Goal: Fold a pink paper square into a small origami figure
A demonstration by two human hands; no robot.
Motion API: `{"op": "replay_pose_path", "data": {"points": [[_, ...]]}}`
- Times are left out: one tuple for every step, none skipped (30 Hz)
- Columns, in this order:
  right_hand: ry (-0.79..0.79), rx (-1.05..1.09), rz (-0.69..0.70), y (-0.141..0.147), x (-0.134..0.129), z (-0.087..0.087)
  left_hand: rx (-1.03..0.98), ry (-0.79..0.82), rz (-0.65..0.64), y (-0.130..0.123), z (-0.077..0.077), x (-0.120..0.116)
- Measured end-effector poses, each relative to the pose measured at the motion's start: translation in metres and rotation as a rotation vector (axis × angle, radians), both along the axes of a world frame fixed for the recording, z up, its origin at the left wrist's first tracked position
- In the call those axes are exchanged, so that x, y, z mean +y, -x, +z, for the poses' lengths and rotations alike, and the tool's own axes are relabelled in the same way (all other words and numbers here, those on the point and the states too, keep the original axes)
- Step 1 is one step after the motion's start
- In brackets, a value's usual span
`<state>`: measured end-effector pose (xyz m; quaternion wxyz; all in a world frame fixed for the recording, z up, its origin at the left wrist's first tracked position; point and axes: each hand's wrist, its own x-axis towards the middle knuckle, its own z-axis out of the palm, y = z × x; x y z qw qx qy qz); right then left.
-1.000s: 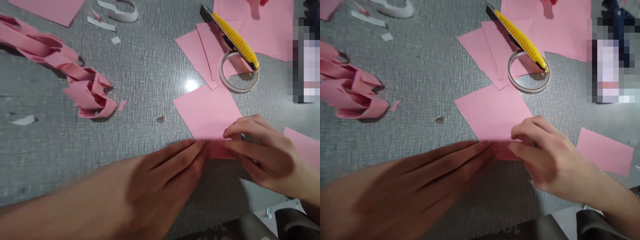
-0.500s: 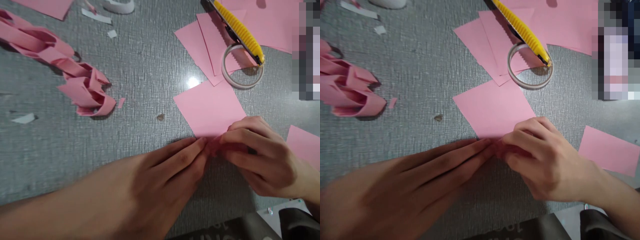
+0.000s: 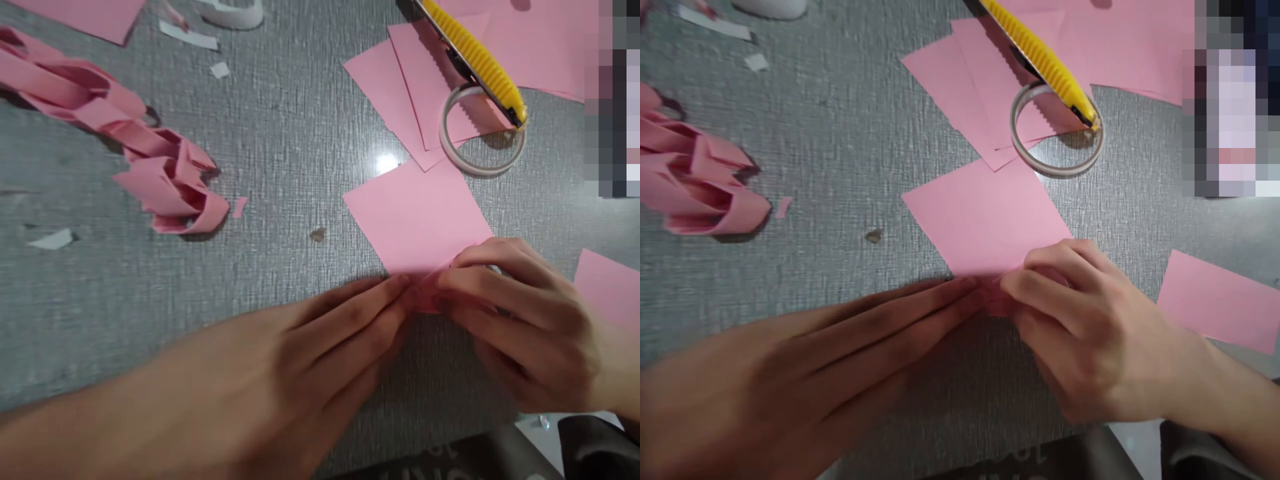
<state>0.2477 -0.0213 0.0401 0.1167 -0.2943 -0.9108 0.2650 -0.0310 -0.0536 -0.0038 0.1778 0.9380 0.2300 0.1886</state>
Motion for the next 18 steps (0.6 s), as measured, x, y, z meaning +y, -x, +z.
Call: {"op": "replay_pose_path", "data": {"points": [[0.001, -0.004, 0.003, -0.0004, -0.0006, 0.0002, -0.004, 0.001, -0.008, -0.0005, 0.0003, -0.0001], [0.003, -0.009, 0.006, -0.0008, -0.0013, 0.0004, -0.007, 0.0, -0.014, -0.0008, 0.0001, 0.0], [0.005, -0.013, 0.007, -0.0011, -0.002, 0.0003, -0.011, 0.002, -0.016, -0.0009, -0.0005, 0.0002], [0.002, -0.013, 0.005, -0.0014, -0.0026, 0.0002, -0.01, 0.002, -0.019, -0.0008, -0.0014, 0.0006], [-0.002, -0.01, 0.003, -0.0016, -0.0031, -0.0002, -0.009, 0.003, -0.019, -0.0005, -0.0024, 0.001], [-0.006, -0.007, 0.004, -0.0018, -0.0035, -0.0006, -0.01, 0.001, -0.021, 0.0, -0.0035, 0.0014], [-0.009, -0.001, 0.004, -0.002, -0.0039, -0.0011, -0.008, -0.002, -0.025, 0.0006, -0.0044, 0.002], [-0.011, 0.003, 0.004, -0.0021, -0.0041, -0.0015, -0.006, -0.008, -0.031, 0.0012, -0.0052, 0.0026], [-0.009, 0.004, 0.006, -0.0021, -0.0043, -0.0019, -0.001, -0.011, -0.033, 0.0017, -0.0057, 0.0032], [-0.006, 0.002, 0.007, -0.0022, -0.0044, -0.0021, -0.003, -0.014, -0.038, 0.0023, -0.0058, 0.0038], [-0.002, -0.003, 0.006, -0.0022, -0.0045, -0.0021, -0.009, -0.017, -0.039, 0.0027, -0.0058, 0.0044], [-0.002, -0.004, 0.006, -0.0021, -0.0044, -0.002, -0.005, -0.019, -0.037, 0.003, -0.0054, 0.0049], [-0.003, -0.007, 0.004, -0.002, -0.0043, -0.0018, -0.005, -0.024, -0.035, 0.0031, -0.0049, 0.0054], [-0.004, -0.01, 0.004, -0.0018, -0.0041, -0.0016, -0.004, -0.034, -0.04, 0.0031, -0.0042, 0.0059], [-0.006, -0.013, 0.005, -0.0017, -0.0038, -0.0012, -0.006, -0.051, -0.053, 0.003, -0.0035, 0.0064], [-0.007, -0.018, 0.006, -0.0015, -0.0034, -0.0009, -0.004, -0.07, -0.068, 0.0028, -0.0029, 0.007], [-0.009, -0.02, 0.009, -0.0014, -0.0031, -0.0007, 0.002, -0.091, -0.079, 0.0026, -0.0023, 0.0077], [-0.007, -0.023, 0.011, -0.0013, -0.0028, -0.0004, 0.006, -0.109, -0.09, 0.0023, -0.0019, 0.0085]]}}
